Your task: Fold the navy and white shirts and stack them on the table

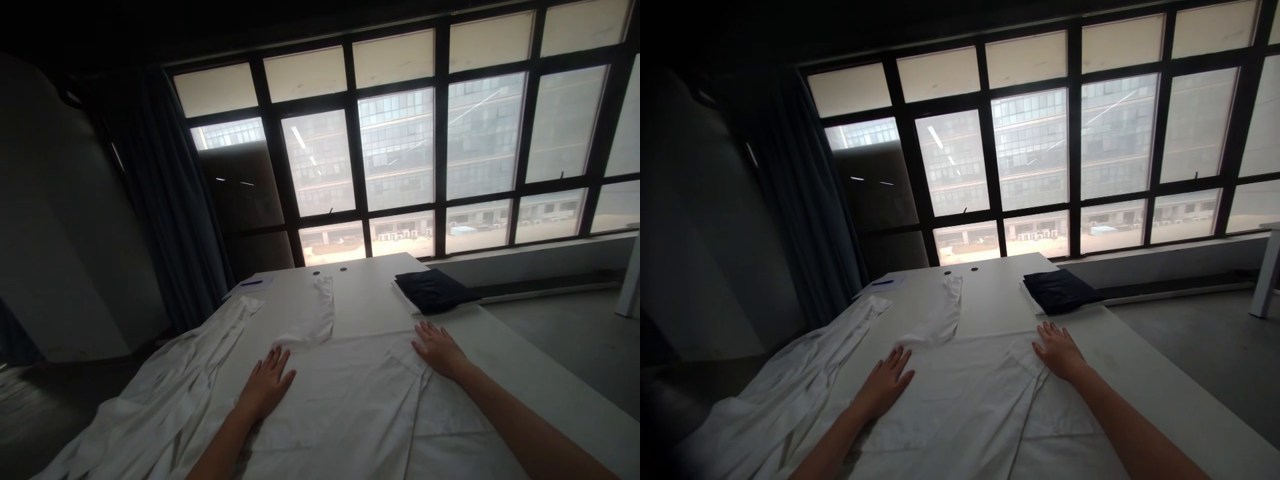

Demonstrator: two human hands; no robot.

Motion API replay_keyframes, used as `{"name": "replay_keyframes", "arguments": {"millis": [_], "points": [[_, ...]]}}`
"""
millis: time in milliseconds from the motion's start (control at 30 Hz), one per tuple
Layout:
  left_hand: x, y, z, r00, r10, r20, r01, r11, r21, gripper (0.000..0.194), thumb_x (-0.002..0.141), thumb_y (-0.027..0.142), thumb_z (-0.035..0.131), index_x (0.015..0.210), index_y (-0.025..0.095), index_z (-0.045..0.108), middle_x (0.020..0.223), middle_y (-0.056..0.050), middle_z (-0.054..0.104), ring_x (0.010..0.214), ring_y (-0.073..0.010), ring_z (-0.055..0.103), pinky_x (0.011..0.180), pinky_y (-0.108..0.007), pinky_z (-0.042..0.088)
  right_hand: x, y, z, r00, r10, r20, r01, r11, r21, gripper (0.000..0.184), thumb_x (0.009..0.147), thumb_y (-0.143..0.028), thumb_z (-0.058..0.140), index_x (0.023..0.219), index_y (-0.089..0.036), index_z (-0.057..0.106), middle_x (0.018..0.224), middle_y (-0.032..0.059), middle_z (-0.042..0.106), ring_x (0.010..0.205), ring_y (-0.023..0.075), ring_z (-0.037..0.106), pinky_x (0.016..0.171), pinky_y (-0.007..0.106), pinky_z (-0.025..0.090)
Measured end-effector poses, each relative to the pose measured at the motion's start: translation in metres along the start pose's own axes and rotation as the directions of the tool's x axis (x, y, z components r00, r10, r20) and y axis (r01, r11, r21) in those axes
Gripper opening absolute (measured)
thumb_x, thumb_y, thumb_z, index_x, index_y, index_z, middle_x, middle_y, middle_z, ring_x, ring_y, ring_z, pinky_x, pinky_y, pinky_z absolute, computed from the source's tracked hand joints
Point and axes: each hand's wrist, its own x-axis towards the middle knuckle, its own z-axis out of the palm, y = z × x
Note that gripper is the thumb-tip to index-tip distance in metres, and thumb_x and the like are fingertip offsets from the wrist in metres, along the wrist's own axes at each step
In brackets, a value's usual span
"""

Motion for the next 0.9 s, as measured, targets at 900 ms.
{"name": "replay_keyframes", "arguments": {"millis": [900], "points": [[0.107, 0.06, -0.03, 0.908, -0.418, -0.029, 0.329, 0.755, -0.567, 0.036, 0.098, 0.038, 0.062, 0.127, 0.018, 0.058, 0.124, -0.008, 0.063, 0.102, -0.0216, 0.066, 0.086, -0.042, 0.058, -0.023, -0.121, 0.001, 0.998, -0.043, -0.05, 0.046, 0.997, 0.065, 0.063, 0.095, -0.051, 0.034, 0.15, -0.021, 0.046, 0.16, 0.013, 0.037, 0.148, 0.0368, 0.025, 0.117, 0.058, 0.01]]}}
